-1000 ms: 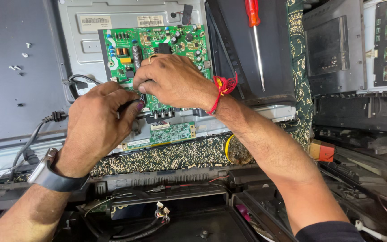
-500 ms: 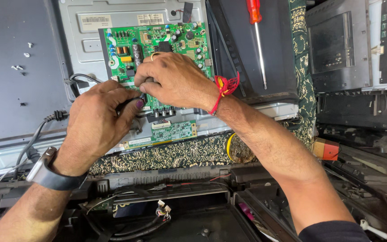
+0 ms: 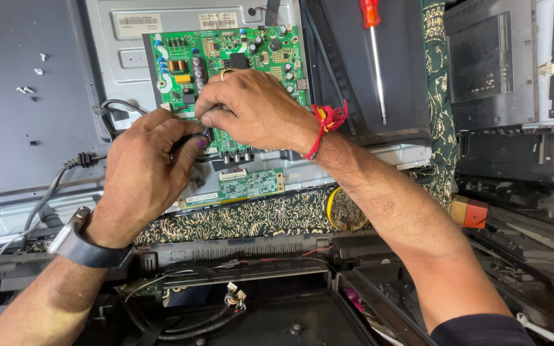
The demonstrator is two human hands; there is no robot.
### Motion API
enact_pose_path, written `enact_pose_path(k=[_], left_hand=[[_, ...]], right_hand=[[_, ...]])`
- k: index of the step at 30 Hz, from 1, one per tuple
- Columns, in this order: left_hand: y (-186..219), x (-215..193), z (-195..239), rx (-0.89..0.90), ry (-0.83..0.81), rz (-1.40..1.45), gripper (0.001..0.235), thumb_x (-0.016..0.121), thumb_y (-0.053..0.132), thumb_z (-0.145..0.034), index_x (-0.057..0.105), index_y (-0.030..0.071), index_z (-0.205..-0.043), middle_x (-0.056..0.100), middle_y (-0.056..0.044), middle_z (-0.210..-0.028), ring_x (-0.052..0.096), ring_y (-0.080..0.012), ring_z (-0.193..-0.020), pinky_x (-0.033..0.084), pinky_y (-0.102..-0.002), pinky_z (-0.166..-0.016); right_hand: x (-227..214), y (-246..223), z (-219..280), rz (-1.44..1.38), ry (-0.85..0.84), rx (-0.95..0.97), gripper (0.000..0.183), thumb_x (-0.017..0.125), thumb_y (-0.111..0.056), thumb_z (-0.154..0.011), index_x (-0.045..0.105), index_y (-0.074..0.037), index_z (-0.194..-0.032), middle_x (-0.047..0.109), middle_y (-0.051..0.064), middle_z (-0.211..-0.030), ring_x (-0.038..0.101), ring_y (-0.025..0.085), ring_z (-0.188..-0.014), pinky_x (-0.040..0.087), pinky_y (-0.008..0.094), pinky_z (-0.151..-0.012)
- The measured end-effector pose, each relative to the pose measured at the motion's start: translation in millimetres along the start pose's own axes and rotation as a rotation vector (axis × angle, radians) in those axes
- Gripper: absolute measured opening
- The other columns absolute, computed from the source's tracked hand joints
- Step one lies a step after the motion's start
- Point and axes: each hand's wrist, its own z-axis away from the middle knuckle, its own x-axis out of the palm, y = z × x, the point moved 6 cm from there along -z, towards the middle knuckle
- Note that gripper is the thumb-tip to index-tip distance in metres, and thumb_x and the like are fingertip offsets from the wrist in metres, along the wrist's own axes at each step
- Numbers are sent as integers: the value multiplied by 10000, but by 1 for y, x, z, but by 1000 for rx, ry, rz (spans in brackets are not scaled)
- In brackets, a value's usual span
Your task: The person removes a circuit board from a television chassis, disconnects a ribbon cable, and uses a screwdriver to manipulate components on the board. The board is then repositioned and the cable is reconnected.
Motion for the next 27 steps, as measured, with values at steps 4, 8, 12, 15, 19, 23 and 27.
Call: enact_pose_path(k=[4, 8, 12, 15, 19, 23, 27], left_hand=[[1, -1, 1, 13, -2, -40, 176, 753, 166, -925, 753, 39, -1047, 659, -109, -889, 656, -329, -825, 521, -452, -697], [2, 1, 1, 22, -8, -62, 176, 758, 159, -905, 758, 47, -1042, 656, -110, -881, 654, -334, -829, 525, -450, -695], [1, 1, 1, 19, 4, -54, 173, 762, 164, -907, 755, 46, -1034, 659, -106, -885, 655, -333, -830, 522, -451, -698], [2, 0, 0, 10, 3, -43, 171, 763, 162, -903, 759, 47, -1029, 657, -105, -875, 653, -329, -810, 520, -450, -693], [2, -2, -1, -3, 12, -28, 166, 762, 159, -891, 769, 53, -1019, 665, -97, -865, 661, -321, -791, 522, -445, -683], [2, -2, -2, -4, 21, -38, 160, 763, 162, -872, 774, 53, -989, 690, -95, -862, 677, -315, -789, 531, -440, -682], [0, -4, -1, -35, 50, -40, 154, 761, 159, -848, 788, 66, -968, 726, -97, -898, 696, -317, -810, 552, -436, -701]], right_hand=[[1, -1, 0, 15, 13, -20, 126, 706, -202, -901, 777, -108, -948, 732, 47, -909, 686, 269, -912, 518, 451, -839], [1, 0, 1, 7, 9, -38, 130, 703, -200, -903, 775, -105, -956, 731, 42, -913, 688, 258, -912, 519, 446, -844], [2, 2, 2, 11, 7, -40, 120, 697, -185, -911, 773, -104, -957, 728, 40, -908, 687, 258, -921, 524, 439, -852], [2, 1, 2, 18, 10, -38, 123, 704, -191, -905, 774, -107, -960, 725, 43, -898, 686, 259, -909, 519, 444, -838], [0, -2, 1, 27, 32, -43, 104, 711, -192, -905, 765, -109, -937, 725, 41, -892, 690, 264, -907, 524, 446, -839], [-4, -9, 6, 80, 64, -39, 109, 733, -198, -900, 742, -91, -919, 718, 58, -888, 693, 280, -875, 522, 459, -770], [-5, -18, 5, 148, 102, -41, 91, 751, -177, -888, 734, -87, -886, 713, 68, -848, 696, 281, -834, 525, 454, -725]])
